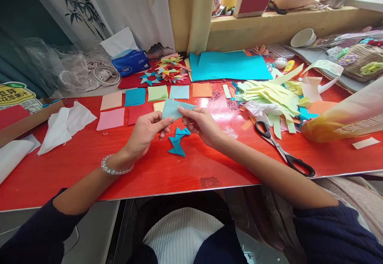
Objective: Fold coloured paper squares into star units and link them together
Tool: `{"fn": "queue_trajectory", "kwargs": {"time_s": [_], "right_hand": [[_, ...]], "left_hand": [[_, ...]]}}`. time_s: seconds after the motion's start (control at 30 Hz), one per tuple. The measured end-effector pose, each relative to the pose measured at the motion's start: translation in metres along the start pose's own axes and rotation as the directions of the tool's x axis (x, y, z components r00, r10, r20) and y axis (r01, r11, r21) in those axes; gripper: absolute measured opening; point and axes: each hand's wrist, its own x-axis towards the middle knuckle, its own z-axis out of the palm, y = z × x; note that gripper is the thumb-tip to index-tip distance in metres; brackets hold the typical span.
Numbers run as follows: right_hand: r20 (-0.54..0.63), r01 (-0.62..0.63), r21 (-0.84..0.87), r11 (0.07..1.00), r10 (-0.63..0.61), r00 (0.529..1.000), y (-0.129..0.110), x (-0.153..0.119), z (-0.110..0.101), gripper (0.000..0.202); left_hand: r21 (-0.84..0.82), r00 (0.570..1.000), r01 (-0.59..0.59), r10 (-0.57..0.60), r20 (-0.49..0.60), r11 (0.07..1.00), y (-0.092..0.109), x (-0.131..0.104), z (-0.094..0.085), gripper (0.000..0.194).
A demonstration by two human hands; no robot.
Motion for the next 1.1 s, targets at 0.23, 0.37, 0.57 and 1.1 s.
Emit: {"fn": "queue_trajectory", "kwargs": {"time_s": [0.23, 0.37, 0.57, 1.1], "right_hand": [[-0.022, 0.056, -0.046, 0.997, -0.057, 0.998, -0.004, 0.011, -0.015, 0.041], [-0.283, 0.221, -0.115, 0.969, -0.245, 0.927, -0.019, 0.025, -0.044, 0.029], [-0.002, 0.072, -0.200, 0.977, -0.073, 0.997, -0.023, 0.013, -0.024, 0.044], [0.067, 0.007, -0.086, 0.996, -0.002, 0.998, -0.003, 0.008, -0.009, 0.021]], "left_hand": [[0.001, 1.000, -0.016, 0.016, 0.006, 1.000, -0.002, 0.005, -0.007, 0.029], [0.013, 0.998, -0.024, 0.025, -0.059, 1.000, 0.001, 0.010, -0.020, 0.027], [0.628, 0.865, -0.300, 0.482, -0.138, 0.718, -0.002, 0.007, -0.032, 0.022], [0.335, 0.990, -0.058, 0.011, 0.140, 0.940, -0.002, 0.014, -0.025, 0.043]]}}
